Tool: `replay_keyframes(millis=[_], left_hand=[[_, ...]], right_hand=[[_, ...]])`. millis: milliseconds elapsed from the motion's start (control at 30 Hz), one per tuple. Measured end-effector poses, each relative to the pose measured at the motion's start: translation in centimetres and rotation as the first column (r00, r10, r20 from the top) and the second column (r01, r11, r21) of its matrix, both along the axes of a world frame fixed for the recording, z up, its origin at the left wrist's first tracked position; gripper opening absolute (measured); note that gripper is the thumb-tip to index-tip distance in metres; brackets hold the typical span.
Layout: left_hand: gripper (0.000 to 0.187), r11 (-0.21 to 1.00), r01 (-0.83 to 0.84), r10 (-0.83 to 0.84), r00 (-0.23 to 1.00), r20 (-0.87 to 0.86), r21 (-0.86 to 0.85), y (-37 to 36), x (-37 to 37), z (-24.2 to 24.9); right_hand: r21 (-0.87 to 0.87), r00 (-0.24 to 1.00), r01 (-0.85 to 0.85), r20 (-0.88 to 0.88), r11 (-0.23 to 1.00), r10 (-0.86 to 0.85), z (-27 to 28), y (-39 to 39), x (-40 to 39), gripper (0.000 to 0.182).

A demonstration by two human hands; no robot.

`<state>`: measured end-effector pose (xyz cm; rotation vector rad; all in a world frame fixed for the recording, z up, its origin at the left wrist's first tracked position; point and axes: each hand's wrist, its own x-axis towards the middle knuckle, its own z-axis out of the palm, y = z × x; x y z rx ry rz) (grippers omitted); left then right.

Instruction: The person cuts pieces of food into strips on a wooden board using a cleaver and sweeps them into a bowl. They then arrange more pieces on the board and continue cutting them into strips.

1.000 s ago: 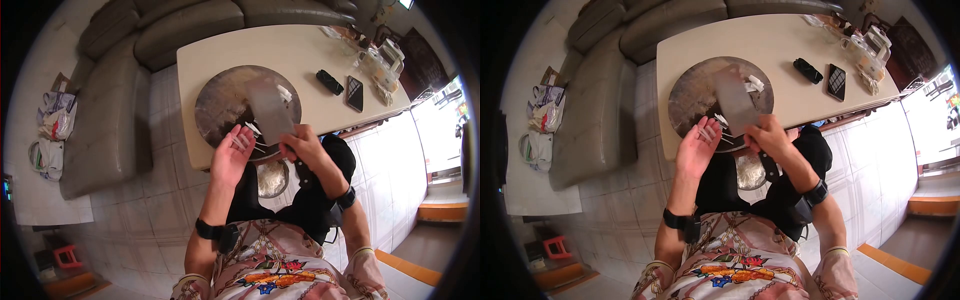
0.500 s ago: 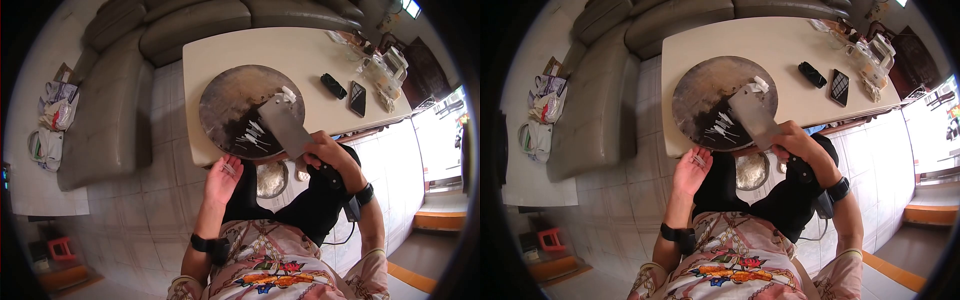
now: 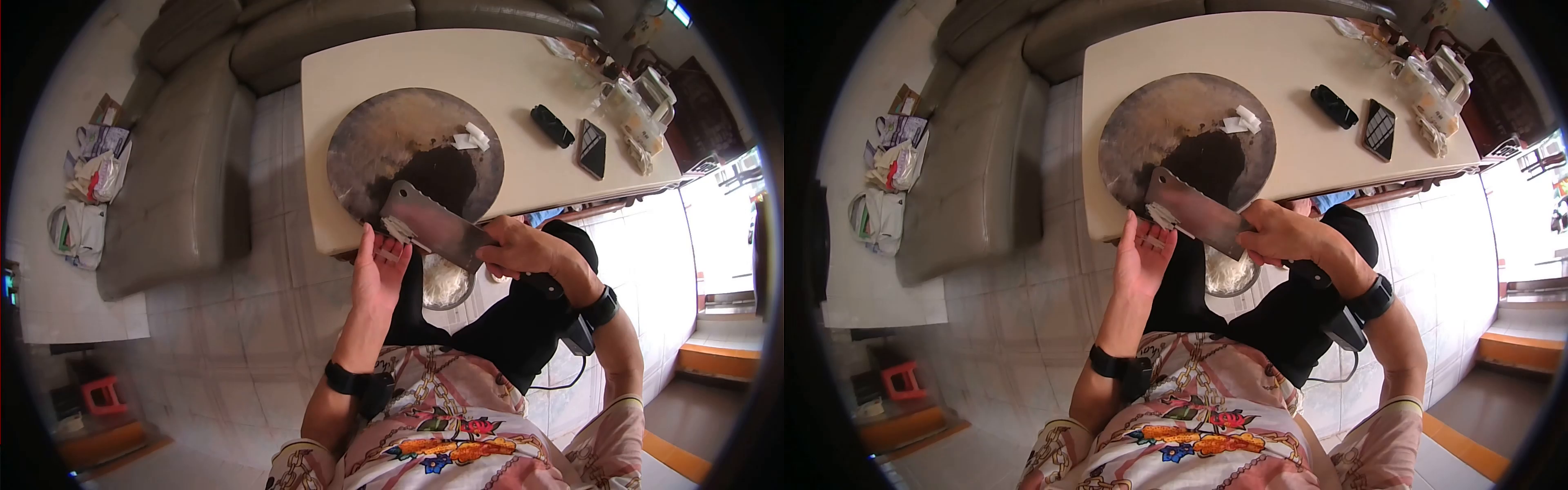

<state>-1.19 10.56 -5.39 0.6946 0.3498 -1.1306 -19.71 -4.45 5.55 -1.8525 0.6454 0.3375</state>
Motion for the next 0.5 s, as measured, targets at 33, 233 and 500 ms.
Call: replay_keyframes(millis=[33, 233, 500], left_hand=[[0.027, 1.0, -0.02, 0.02, 1.0, 0.017, -0.004, -0.1, -0.2, 0.4], [0.027, 0.999, 0.031, -0.025, 0.984, 0.175, -0.033, 0.3, -1.5, -0.8], [0.019, 0.99, 0.091, -0.073, 0.984, 0.164, -0.104, 0.7, -3.3, -2.4]], right_hand=[[-0.017, 0.999, 0.008, -0.049, 1.0, -0.009, 0.7, 0.5, 0.2, 0.019], [-0.059, 0.992, 0.007, 0.124, 0.998, 0.001, 0.5, 2.9, -0.8, 0.028], [0.065, 0.985, 0.162, -0.07, 0.985, -0.157, -0.4, 4.3, -3.6, 0.03]])
